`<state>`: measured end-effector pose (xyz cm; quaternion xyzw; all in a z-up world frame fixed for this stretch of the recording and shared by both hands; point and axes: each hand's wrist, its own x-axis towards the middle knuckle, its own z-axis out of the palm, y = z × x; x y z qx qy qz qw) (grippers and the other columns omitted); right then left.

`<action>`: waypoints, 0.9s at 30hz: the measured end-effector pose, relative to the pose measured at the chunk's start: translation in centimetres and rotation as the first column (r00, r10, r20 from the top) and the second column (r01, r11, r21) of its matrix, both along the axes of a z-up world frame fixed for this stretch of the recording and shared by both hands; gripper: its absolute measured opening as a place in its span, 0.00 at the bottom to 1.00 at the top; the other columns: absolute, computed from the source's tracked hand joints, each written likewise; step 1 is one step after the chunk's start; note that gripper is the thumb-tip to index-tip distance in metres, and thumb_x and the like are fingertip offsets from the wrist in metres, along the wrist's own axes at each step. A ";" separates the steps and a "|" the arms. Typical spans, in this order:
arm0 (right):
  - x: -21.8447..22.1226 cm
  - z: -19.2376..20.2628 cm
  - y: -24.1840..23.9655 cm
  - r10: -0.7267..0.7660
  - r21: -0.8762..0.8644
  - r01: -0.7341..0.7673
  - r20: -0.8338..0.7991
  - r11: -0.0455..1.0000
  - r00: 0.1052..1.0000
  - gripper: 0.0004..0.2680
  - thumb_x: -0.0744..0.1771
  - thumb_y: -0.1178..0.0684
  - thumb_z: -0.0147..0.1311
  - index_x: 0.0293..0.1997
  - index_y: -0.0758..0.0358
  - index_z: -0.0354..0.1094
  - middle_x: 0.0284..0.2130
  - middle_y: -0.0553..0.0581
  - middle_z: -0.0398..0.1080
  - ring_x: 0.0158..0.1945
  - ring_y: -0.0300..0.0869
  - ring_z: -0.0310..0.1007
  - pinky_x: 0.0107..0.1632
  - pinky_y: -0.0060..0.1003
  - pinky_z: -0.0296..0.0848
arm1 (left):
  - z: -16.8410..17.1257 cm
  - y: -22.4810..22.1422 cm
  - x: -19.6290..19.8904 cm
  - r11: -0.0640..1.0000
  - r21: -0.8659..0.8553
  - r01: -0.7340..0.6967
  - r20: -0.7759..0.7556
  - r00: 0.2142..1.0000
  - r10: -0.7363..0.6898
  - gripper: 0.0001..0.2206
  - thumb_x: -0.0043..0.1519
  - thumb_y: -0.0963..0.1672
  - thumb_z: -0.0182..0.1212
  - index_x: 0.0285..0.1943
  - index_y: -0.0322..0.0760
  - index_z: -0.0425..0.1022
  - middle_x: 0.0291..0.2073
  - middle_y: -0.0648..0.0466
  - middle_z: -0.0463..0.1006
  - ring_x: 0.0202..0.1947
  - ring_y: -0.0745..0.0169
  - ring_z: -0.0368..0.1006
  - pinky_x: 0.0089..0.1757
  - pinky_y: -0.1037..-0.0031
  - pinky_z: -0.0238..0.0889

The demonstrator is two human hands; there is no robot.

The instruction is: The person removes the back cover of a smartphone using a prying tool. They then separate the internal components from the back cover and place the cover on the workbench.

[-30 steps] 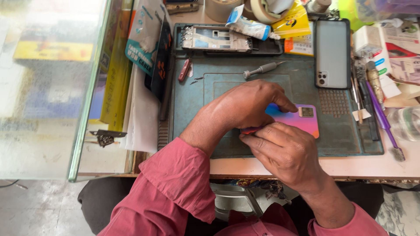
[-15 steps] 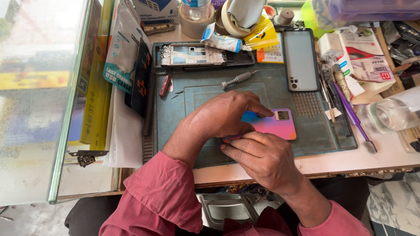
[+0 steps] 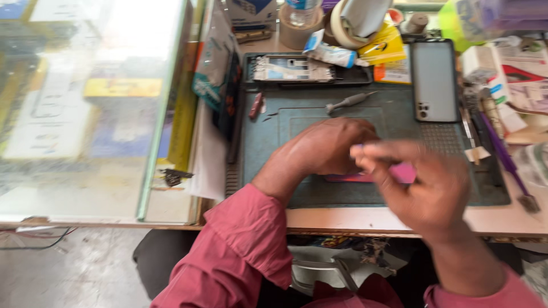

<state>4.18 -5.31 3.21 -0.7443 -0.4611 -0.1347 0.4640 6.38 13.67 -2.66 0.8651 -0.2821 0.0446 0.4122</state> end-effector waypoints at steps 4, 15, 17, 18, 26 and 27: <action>-0.2 2.8 3.1 0.140 -0.063 -0.141 -0.017 0.988 0.990 0.05 0.69 0.61 0.61 0.49 0.62 0.76 0.41 0.54 0.80 0.40 0.38 0.82 0.44 0.30 0.79 | 0.0 0.0 -0.2 0.999 0.029 -0.046 -0.037 0.998 0.047 0.19 0.51 0.43 0.71 0.53 0.44 0.81 0.47 0.50 0.82 0.49 0.47 0.78 0.47 0.62 0.71; -3.9 2.4 14.7 0.606 0.079 -0.602 -0.158 0.795 0.780 0.05 0.69 0.61 0.62 0.49 0.62 0.76 0.38 0.54 0.77 0.39 0.41 0.79 0.44 0.35 0.76 | 0.3 -0.4 -0.1 0.991 0.129 -0.022 -0.032 0.999 0.026 0.25 0.48 0.41 0.69 0.58 0.49 0.79 0.51 0.55 0.81 0.52 0.54 0.78 0.49 0.66 0.71; -4.0 2.3 15.5 0.584 0.070 -0.580 -0.133 0.811 0.801 0.06 0.68 0.60 0.63 0.49 0.63 0.75 0.37 0.54 0.77 0.38 0.41 0.78 0.42 0.35 0.75 | 0.5 -0.4 -0.4 0.990 0.134 -0.032 -0.019 0.999 0.035 0.25 0.48 0.41 0.68 0.58 0.49 0.80 0.50 0.55 0.81 0.52 0.54 0.78 0.50 0.66 0.71; -4.1 2.2 15.8 0.559 0.052 -0.558 -0.139 0.828 0.817 0.06 0.68 0.59 0.63 0.49 0.62 0.76 0.36 0.54 0.76 0.37 0.40 0.78 0.40 0.34 0.75 | 0.7 -0.4 -0.4 0.990 0.137 -0.033 -0.021 0.999 0.037 0.25 0.48 0.41 0.68 0.58 0.49 0.80 0.50 0.55 0.81 0.52 0.54 0.78 0.50 0.66 0.71; -4.7 1.8 15.9 0.476 0.072 -0.474 -0.245 0.878 0.845 0.12 0.67 0.56 0.64 0.56 0.61 0.72 0.37 0.52 0.76 0.37 0.35 0.79 0.36 0.28 0.80 | 0.7 -0.2 -0.6 0.991 0.123 -0.048 0.004 0.999 0.048 0.25 0.48 0.41 0.70 0.58 0.48 0.79 0.50 0.56 0.81 0.53 0.54 0.77 0.50 0.65 0.70; -4.8 1.8 15.4 0.472 0.087 -0.466 -0.233 0.881 0.850 0.12 0.68 0.56 0.64 0.57 0.60 0.72 0.37 0.52 0.76 0.38 0.36 0.80 0.38 0.28 0.81 | 0.8 -0.3 -0.6 0.991 0.130 -0.042 -0.007 0.999 0.043 0.25 0.48 0.41 0.70 0.58 0.48 0.79 0.50 0.55 0.81 0.52 0.53 0.77 0.50 0.64 0.70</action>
